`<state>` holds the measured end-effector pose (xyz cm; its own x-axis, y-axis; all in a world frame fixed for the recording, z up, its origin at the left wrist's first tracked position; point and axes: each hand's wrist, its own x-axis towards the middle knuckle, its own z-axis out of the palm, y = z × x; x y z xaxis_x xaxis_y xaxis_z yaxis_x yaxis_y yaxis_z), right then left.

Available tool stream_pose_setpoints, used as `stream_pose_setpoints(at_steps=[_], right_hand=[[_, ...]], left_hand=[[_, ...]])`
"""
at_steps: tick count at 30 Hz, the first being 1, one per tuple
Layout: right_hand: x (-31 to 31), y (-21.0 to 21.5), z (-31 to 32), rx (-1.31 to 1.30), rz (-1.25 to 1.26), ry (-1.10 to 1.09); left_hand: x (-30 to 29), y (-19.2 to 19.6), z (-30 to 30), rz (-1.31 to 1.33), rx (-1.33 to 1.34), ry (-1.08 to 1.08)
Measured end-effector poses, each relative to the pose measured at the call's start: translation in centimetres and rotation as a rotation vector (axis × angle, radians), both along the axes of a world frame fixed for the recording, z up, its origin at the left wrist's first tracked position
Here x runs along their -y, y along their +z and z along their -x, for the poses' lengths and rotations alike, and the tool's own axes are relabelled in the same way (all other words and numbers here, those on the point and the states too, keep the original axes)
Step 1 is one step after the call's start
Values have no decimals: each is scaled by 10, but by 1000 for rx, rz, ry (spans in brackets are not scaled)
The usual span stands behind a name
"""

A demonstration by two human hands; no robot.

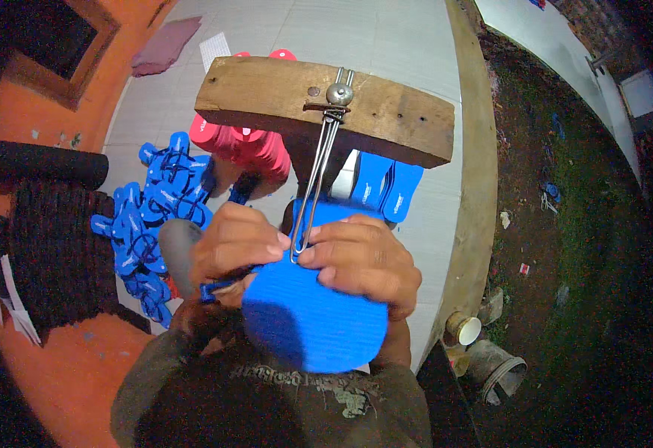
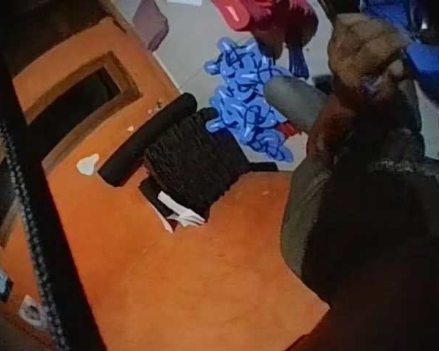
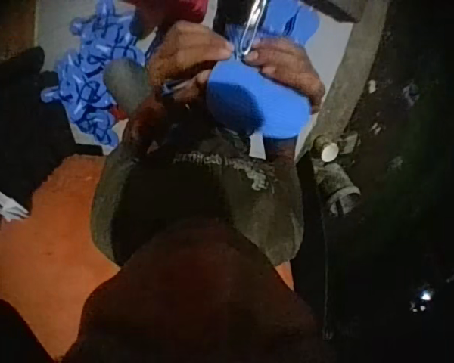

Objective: The person assembles flip-flops by picking up a blue sole, positioning it under a metal guide, and pulling a blue strap through the holes until the strap is secured.

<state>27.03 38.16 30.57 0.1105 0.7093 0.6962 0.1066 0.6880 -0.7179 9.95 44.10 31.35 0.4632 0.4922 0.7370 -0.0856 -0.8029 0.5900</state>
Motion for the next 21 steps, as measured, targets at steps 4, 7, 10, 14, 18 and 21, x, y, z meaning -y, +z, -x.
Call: stream_pose_setpoints(at_steps=[4,7,10,14,18,21], right_hand=[[8,22,12,-298,455,-315],[6,38,20,-325,439,-237],[10,22,23,-212,329,-220],[-1,28,9,-200,279,-175],[-55,47,2,-27,400,-560],[-83,47,12,16,132,-609]], left_hand=[[-2,31,-20,282,-63,61],[0,36,-16,434,-88,113],[7,18,-12,427,30,136],[6,23,-27,424,75,148],[-48,45,-69,400,-198,487],[-78,14,-33,65,-144,616]])
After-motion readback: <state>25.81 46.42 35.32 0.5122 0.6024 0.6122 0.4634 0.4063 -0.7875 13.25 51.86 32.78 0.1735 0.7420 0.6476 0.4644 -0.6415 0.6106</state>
